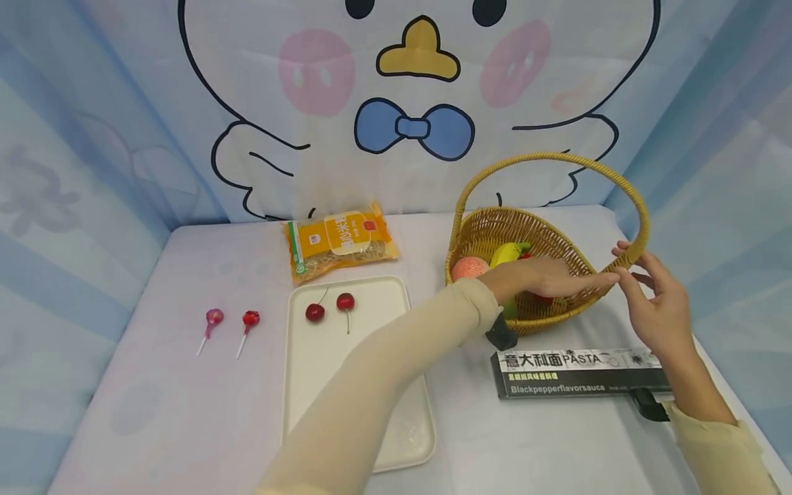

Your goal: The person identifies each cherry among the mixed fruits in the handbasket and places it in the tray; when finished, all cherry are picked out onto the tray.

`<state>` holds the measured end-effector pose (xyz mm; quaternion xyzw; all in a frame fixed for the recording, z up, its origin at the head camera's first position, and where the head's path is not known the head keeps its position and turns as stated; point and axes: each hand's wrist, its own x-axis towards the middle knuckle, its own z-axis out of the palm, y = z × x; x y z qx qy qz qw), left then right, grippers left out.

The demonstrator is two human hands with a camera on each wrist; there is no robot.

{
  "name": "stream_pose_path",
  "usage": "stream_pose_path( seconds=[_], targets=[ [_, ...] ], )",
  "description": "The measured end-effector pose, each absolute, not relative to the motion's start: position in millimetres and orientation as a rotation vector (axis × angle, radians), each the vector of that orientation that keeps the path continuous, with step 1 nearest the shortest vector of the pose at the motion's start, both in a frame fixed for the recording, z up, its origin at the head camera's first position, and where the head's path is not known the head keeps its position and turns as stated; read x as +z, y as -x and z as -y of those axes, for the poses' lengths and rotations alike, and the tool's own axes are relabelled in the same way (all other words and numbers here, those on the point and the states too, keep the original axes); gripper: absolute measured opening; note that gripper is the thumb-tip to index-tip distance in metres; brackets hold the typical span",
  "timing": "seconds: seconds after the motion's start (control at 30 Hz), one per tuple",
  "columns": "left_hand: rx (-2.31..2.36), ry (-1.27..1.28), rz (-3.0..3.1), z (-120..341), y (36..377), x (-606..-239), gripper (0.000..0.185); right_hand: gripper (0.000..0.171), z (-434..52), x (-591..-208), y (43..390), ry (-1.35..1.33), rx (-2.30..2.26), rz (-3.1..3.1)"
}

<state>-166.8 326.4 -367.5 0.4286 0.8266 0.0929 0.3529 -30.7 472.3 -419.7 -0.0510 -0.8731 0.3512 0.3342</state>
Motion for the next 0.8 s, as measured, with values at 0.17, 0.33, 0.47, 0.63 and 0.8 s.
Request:
stream_pose_path(
  seconds=[0.17, 0.33, 0.47, 0.63, 0.8],
  targets=[
    [0.243, -1.153, -2.158, -325.4, 170.3, -363.2, 0.081, 0.043, -473.0, -417.7, 31.1, 0.146, 0.910, 2.281],
    [0.240, -1.162, -2.178, -325.7, 169.9, -363.6, 0.076, 0.044, -473.0, -416.9, 30.1, 0.191, 0.887, 2.305],
    [0.269, -1.183, -2.173, -324.9, 170.3, -364.5, 0.075, 0.044, -472.7, -417.4, 29.5, 0.206, 0.877, 2.311],
    [0.305, -1.157, -2.149, -322.3, 170.9, -366.4, 0.073, 0.044, -472.7, -419.1, 29.7, 0.194, 0.880, 2.301],
    [0.314, -1.119, -2.121, -319.7, 171.8, -371.8, 0.074, 0.042, -470.5, -418.4, 30.4, 0.158, 0.896, 2.286]
  ],
)
